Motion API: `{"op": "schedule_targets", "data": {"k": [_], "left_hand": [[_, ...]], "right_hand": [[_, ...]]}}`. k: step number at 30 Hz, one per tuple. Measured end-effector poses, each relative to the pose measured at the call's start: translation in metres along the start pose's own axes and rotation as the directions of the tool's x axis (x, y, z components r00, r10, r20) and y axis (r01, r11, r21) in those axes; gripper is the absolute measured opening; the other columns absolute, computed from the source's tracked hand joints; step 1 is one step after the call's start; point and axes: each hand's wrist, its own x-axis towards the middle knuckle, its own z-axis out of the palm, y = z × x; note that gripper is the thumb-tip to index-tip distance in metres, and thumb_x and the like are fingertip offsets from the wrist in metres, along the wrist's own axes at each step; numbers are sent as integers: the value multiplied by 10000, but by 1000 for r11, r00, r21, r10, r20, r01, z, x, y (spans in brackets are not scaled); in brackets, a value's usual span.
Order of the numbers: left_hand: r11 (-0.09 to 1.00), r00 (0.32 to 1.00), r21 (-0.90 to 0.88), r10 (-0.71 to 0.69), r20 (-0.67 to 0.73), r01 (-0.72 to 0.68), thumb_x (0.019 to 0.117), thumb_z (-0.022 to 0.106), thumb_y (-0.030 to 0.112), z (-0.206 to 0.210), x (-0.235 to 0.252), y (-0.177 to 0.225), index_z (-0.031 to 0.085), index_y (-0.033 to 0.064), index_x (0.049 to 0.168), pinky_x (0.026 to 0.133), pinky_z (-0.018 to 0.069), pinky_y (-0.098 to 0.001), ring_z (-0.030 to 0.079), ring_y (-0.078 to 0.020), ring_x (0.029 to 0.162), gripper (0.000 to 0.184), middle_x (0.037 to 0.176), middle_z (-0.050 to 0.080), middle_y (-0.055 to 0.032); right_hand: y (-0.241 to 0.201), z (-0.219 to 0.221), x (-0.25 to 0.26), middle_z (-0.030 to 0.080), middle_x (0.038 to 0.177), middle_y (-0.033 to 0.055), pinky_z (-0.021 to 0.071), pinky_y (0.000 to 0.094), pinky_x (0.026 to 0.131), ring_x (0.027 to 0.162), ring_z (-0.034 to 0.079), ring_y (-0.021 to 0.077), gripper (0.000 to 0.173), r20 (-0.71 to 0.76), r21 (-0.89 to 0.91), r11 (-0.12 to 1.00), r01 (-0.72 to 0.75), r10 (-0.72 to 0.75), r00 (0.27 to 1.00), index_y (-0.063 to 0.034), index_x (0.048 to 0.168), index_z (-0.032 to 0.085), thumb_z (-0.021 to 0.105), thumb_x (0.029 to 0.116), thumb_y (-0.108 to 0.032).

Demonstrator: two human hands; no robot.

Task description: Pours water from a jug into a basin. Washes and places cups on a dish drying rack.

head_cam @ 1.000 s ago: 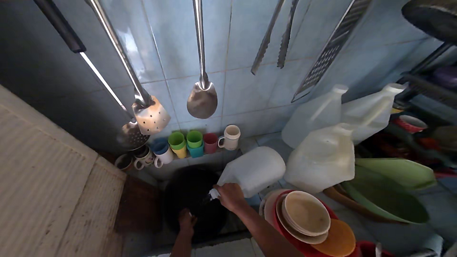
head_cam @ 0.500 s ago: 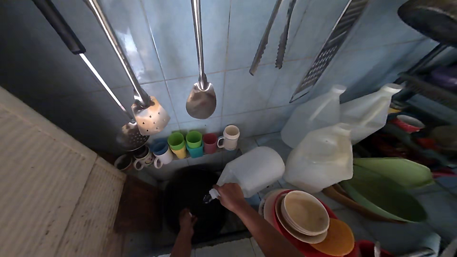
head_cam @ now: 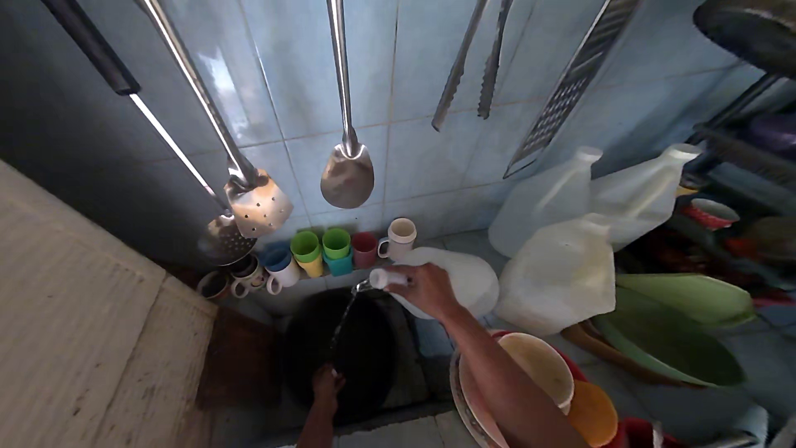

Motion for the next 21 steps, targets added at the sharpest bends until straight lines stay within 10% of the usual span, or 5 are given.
{"op": "schedule_targets", "data": {"k": [10,13,16,19,21], "left_hand": [[900,900,234,281,334,-368,1068,557,213,26,-29,40,553,-49,1354,773,607,-400,702,-249,885,388,1129,664,-218],[663,681,298,444,583,-687,1054,571,204,79,-75,99,540,-16,1414,807,615,-428,711,-275,963,423,1234,651,-224],[232,274,167,577,769,-958,1036,583,209,146,-136,166,570,-18,1409,863,590,-400,691,-282,1012,437,1290,623,-255],[-142,-50,34,549,835,-989,1028,614,221,207,-200,216,595,-7,1397,916,571,-437,684,-326,1051,434,1299,622,-253],[-335,-144,27,477,867,-942,1023,638,221,239,-232,236,582,16,1415,934,568,-467,675,-342,1084,446,1321,607,-234]], "right_hand": [[68,-49,7,738,1097,201,561,516,866,937,710,303,385,-652,396,913,95,206,730,-13,1244,716,793,912,-192],[84,-52,5,735,1107,192,575,406,844,915,708,214,380,-737,461,869,179,262,623,8,1272,694,762,935,-154],[91,-45,3,713,1192,214,571,388,901,1002,708,214,399,-763,480,853,207,289,578,45,1314,651,717,965,-135],[88,-39,3,716,1168,236,574,438,913,1000,722,275,411,-750,464,871,160,290,595,59,1340,625,691,978,-125],[85,-38,3,725,1107,250,570,481,886,955,724,323,426,-736,463,879,113,310,602,48,1370,606,674,987,-125]]}}
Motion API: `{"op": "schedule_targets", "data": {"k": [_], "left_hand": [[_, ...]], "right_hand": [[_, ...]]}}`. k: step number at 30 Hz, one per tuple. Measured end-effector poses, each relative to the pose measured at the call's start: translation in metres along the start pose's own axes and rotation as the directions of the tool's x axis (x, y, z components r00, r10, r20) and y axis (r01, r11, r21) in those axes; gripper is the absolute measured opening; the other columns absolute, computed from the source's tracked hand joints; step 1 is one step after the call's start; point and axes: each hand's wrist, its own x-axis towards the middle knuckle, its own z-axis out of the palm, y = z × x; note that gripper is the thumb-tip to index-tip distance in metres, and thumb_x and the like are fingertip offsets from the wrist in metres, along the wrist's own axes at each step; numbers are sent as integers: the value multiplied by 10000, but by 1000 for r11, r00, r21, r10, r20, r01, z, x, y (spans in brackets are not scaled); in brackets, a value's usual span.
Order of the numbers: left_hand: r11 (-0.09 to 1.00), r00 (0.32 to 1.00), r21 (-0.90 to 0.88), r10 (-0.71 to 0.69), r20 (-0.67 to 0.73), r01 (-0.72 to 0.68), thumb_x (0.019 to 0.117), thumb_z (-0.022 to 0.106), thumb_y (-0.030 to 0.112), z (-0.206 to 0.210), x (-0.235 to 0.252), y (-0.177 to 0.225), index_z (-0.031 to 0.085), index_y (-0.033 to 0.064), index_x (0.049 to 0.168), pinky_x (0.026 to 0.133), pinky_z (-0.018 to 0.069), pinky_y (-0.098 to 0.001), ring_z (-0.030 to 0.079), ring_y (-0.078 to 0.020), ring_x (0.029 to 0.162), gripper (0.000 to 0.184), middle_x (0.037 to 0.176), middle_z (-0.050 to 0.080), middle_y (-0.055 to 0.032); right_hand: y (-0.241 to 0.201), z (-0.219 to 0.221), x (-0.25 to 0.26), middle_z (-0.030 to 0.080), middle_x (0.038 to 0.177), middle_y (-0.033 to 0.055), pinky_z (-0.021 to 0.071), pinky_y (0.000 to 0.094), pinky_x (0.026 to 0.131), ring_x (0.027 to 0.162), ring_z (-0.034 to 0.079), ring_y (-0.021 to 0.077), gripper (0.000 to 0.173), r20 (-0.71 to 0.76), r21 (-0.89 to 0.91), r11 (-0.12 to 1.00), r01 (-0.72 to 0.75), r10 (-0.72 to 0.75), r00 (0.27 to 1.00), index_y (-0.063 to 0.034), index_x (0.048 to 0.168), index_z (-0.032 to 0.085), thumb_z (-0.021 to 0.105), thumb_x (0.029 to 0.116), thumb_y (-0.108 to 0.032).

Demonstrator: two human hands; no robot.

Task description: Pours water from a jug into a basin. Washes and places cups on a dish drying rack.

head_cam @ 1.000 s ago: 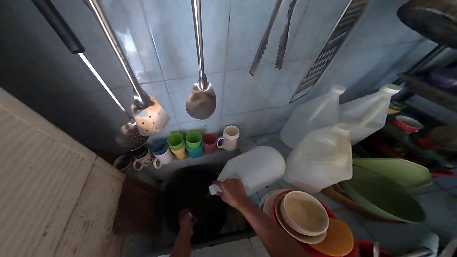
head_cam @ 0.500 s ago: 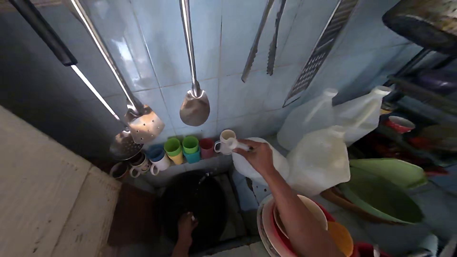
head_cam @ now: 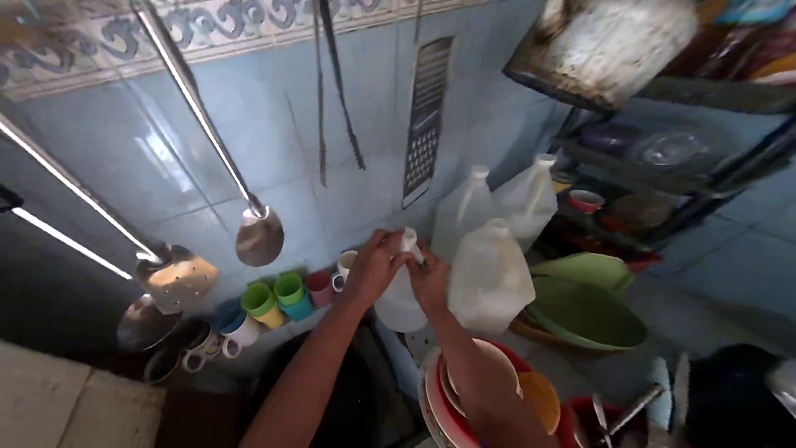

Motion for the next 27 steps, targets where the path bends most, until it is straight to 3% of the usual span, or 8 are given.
{"op": "schedule_targets", "data": {"k": [3,8,11,13,17,21,24,27], "left_hand": [[976,979,216,-62,195,19,1038,616,240,-6,39,23,574,10,1414,972,537,-523,638,-393,1150,442,1345,575,-244],[893,902,436,-274,334,110,1072,537,326,-5,64,45,657,-53,1216,985,513,-554,619,-416,1178,423,1272,607,-264],[927,902,370,-213,376,65,1050,590,300,-8,67,35,656,-38,1253,1018,492,-563,609,-414,1193,400,1270,610,-269],[965,890,259,-79,449,-44,1014,635,128,-16,70,25,657,-8,1299,1053,474,-541,597,-400,1211,317,1290,608,-258],[996,862,55,31,506,-68,900,651,-113,-24,76,12,713,-1,1176,1097,453,-485,578,-324,1276,305,1364,611,-189],[998,850,57,-24,527,-8,946,681,-13,-27,81,8,626,21,1366,1075,484,-453,606,-323,1247,425,1404,586,-198],[983,882,181,-62,467,-27,982,699,174,-20,79,12,651,-36,1304,1039,479,-518,616,-394,1162,387,1243,627,-278],[873,898,474,-298,323,119,1021,620,406,-8,71,41,687,-50,1148,999,491,-567,623,-410,1172,479,1196,650,-264]], "right_hand": [[1,0,-1,736,1016,243,575,487,841,874,724,334,437,7,-28,1000,-9,10,1000,45,1374,604,666,994,-161],[4,1,-1,735,882,199,566,458,780,761,700,286,445,2,-32,999,-28,28,1000,24,1349,637,652,1001,-254],[6,0,-1,740,901,199,565,488,806,801,712,309,452,28,-29,999,-46,47,999,0,1354,642,638,1008,-291],[8,1,-1,751,953,200,570,500,836,848,728,319,472,36,-11,999,-38,38,999,-18,1382,630,638,1009,-308],[11,2,-3,754,973,195,572,495,834,850,729,318,473,31,20,999,-36,35,999,-30,1386,630,637,1010,-316],[10,1,-3,755,969,204,573,502,816,827,728,325,494,14,42,999,-31,31,999,-33,1419,605,640,1007,-304],[13,3,-4,749,921,194,570,489,783,784,715,314,487,2,41,999,-20,19,1000,-30,1406,615,633,1009,-312],[14,4,-6,739,872,195,567,485,761,738,699,311,499,-11,17,1000,-23,23,1000,-18,1398,620,635,1008,-329]]}}
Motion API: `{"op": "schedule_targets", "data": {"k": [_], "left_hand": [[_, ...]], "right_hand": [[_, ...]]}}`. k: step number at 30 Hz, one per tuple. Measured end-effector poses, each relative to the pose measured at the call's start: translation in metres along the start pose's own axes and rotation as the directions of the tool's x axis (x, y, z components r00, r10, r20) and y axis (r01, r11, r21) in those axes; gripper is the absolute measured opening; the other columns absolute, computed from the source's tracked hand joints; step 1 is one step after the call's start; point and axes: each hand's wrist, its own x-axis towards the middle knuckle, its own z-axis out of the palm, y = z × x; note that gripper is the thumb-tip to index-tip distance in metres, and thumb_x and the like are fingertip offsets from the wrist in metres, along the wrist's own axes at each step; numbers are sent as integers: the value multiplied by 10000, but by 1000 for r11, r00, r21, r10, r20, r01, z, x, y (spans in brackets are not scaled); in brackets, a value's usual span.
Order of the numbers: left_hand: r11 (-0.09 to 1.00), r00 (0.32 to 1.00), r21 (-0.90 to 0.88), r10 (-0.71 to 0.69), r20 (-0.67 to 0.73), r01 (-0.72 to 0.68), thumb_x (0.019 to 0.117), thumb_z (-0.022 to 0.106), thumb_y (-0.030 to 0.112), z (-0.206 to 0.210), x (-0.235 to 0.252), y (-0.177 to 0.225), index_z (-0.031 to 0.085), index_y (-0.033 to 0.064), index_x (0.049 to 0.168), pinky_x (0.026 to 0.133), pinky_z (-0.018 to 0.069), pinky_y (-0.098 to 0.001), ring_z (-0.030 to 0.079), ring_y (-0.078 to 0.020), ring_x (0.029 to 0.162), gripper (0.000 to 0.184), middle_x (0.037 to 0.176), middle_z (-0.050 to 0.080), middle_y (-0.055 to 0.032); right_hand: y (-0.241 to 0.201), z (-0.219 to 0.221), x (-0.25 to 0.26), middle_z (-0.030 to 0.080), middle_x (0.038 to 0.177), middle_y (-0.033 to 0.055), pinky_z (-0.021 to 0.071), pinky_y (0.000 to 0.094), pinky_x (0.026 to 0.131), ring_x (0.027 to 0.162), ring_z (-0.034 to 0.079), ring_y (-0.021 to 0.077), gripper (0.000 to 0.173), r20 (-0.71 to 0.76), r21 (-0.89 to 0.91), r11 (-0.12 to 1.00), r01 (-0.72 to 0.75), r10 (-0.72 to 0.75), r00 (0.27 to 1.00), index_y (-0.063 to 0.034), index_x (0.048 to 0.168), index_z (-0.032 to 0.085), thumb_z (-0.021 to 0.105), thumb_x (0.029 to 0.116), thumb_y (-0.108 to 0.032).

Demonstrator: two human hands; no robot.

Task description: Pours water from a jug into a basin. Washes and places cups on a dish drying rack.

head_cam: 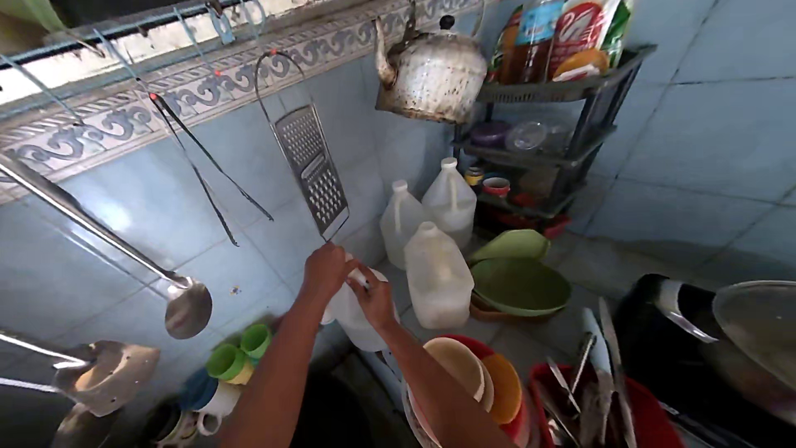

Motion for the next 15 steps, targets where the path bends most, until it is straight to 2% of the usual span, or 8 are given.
{"op": "schedule_targets", "data": {"k": [2,4,7,9,10,12,13,15], "left_hand": [[991,990,31,-125,-68,127,1012,610,462,3,-5,14,703,-42,1078,940,503,-588,642,-411,1139,517,1154,674,-254],[993,991,-34,-115,-63,113,1008,636,413,2,-4,14,699,-39,1119,953,496,-593,634,-413,1156,471,1188,665,-255],[938,986,-306,161,-37,-165,929,685,1,5,3,-15,710,1,1156,1026,482,-542,596,-361,1205,228,1273,626,-213],[833,967,-496,247,-64,-246,871,639,-146,11,7,-34,710,19,1154,1057,478,-499,591,-304,1244,336,1315,636,-164],[783,966,-574,255,-52,-238,882,651,-123,13,8,-42,667,18,1242,1067,478,-492,584,-295,1263,387,1344,625,-159],[776,975,-600,220,-30,-194,927,739,84,13,9,-45,555,41,1403,1057,483,-480,581,-292,1270,513,1379,606,-165],[830,984,-531,172,-50,-172,935,760,211,14,9,-42,568,27,1397,1038,492,-501,594,-322,1242,533,1360,607,-193],[933,992,-343,83,-96,-111,928,763,373,17,8,-33,656,-38,1239,991,497,-563,624,-388,1128,526,1213,638,-252]], "right_hand": [[1,1,-1,737,859,187,564,478,751,717,689,299,500,0,-7,1000,-4,4,1000,-18,1403,615,632,1007,-323],[-1,-1,-1,726,835,175,556,462,730,688,666,279,520,9,-25,999,-30,30,1000,-32,1421,602,638,1004,-342],[-5,-3,-3,723,879,183,554,465,744,717,667,290,595,26,-51,991,-124,125,992,-31,1461,550,658,994,-383],[-4,0,-6,722,898,183,560,483,755,738,678,299,675,9,-40,986,-163,163,987,11,1468,501,680,975,-414],[-4,1,-7,725,905,186,567,489,755,748,689,305,692,-7,-28,986,-166,166,986,26,1455,492,696,962,-416],[-1,3,-8,711,878,182,559,476,720,725,677,297,692,-43,-14,990,-143,143,989,62,1400,497,713,947,-414],[-1,3,-8,706,872,182,560,473,714,725,679,298,677,-55,-20,991,-134,133,990,73,1364,511,718,942,-414],[0,4,-10,697,853,187,556,475,697,711,675,305,623,-72,-55,992,-112,108,992,86,1277,560,720,939,-411]]}}
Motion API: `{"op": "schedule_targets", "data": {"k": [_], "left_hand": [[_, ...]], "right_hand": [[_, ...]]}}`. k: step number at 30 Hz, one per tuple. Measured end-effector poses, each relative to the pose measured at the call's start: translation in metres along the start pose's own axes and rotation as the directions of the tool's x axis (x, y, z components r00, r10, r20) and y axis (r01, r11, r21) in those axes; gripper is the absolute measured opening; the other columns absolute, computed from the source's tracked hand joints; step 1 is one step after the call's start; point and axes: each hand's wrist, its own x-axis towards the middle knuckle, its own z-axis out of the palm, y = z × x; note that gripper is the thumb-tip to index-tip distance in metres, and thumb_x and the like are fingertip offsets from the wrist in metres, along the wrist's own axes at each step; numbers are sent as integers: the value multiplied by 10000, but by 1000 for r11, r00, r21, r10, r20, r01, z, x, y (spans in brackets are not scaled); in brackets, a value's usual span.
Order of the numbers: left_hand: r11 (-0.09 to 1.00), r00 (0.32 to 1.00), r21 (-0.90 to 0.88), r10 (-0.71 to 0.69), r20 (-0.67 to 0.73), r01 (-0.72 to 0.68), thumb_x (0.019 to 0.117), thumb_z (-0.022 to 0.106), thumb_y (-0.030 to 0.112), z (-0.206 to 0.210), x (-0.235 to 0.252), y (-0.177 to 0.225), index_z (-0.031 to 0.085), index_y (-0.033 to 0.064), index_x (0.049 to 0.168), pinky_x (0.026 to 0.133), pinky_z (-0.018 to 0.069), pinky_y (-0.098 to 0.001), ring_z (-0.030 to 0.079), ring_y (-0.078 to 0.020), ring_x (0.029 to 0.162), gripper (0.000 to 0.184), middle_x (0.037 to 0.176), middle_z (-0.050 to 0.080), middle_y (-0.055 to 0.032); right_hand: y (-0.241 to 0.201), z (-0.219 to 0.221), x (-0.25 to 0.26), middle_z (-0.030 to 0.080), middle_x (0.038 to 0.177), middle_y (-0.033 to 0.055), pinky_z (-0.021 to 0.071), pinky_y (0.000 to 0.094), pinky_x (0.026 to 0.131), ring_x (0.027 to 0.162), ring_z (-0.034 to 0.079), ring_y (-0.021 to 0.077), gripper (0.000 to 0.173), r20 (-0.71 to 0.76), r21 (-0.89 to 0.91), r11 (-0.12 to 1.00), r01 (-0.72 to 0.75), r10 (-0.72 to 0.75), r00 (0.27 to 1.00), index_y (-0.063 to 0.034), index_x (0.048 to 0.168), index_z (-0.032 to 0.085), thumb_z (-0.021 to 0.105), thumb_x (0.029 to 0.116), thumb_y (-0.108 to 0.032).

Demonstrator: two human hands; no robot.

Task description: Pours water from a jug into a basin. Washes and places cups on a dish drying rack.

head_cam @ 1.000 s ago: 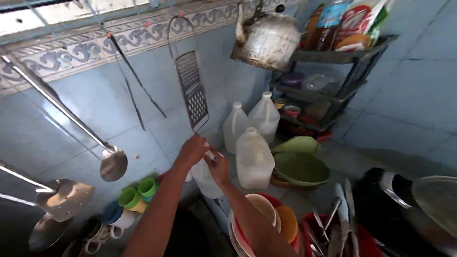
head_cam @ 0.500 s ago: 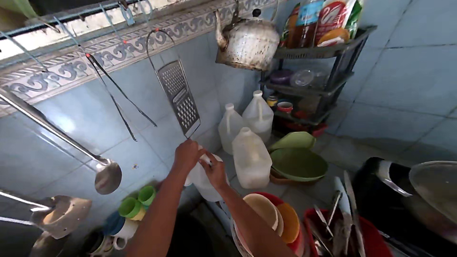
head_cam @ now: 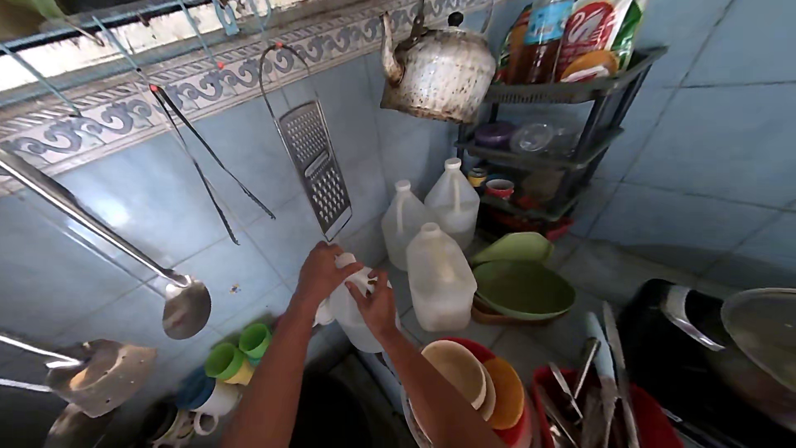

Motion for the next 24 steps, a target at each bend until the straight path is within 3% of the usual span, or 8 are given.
{"op": "schedule_targets", "data": {"k": [4,7,10,12,15,18,21,24], "left_hand": [[989,994,104,98,50,-103,955,740,301,-2,3,2,683,-81,1143,999,493,-554,644,-395,1093,429,1149,658,-263],[983,980,22,180,87,-182,933,768,219,-6,7,-8,688,-63,1168,975,515,-516,650,-351,1057,376,1155,656,-235],[982,983,-52,181,14,-180,925,775,204,1,4,-13,684,-57,1191,945,541,-499,666,-336,1036,383,1162,660,-231],[985,991,-127,111,-75,-120,948,751,222,14,-8,-16,599,-46,1351,943,562,-474,666,-343,1098,507,1293,613,-254],[971,978,-231,8,-211,-58,989,682,286,41,-40,-32,356,-4,1560,986,554,-440,596,-357,1255,719,1527,425,-279],[926,959,-378,-110,-261,3,984,671,241,70,-93,-60,336,-8,1566,934,576,-437,608,-349,1236,716,1533,415,-283],[839,948,-533,-250,-195,111,961,672,151,95,-163,-88,385,-23,1531,932,586,-417,629,-309,1221,661,1519,448,-261],[752,900,-597,-423,-111,280,933,689,103,111,-241,-112,433,-35,1494,896,593,-422,648,-299,1173,632,1491,473,-259]], "right_hand": [[5,2,-1,678,782,181,539,475,660,658,647,301,545,-32,-26,998,66,-66,997,95,1158,635,701,945,-402],[15,4,-3,683,804,176,555,455,638,659,661,282,431,-54,61,987,150,-146,988,110,1235,589,580,1017,-262],[19,5,-5,675,811,185,553,462,647,685,669,295,356,-74,58,978,199,-194,978,126,1223,581,479,1048,-166],[15,6,-6,689,803,195,564,481,646,680,688,325,328,-101,-18,981,192,-192,976,129,1197,600,493,1048,-143],[7,12,-6,699,748,193,574,492,604,643,708,348,311,-194,-164,970,178,-209,959,131,1168,622,524,1032,-131],[10,17,2,705,750,196,578,492,596,640,714,354,308,-242,-227,958,176,-231,942,133,1156,627,532,1027,-130],[12,21,17,714,771,227,583,522,646,687,728,396,327,-237,-262,954,145,-209,949,147,1165,623,538,1026,-136],[11,21,45,720,916,289,563,577,807,866,727,463,373,-127,-259,965,46,-82,989,149,1263,573,488,1066,-155]]}}
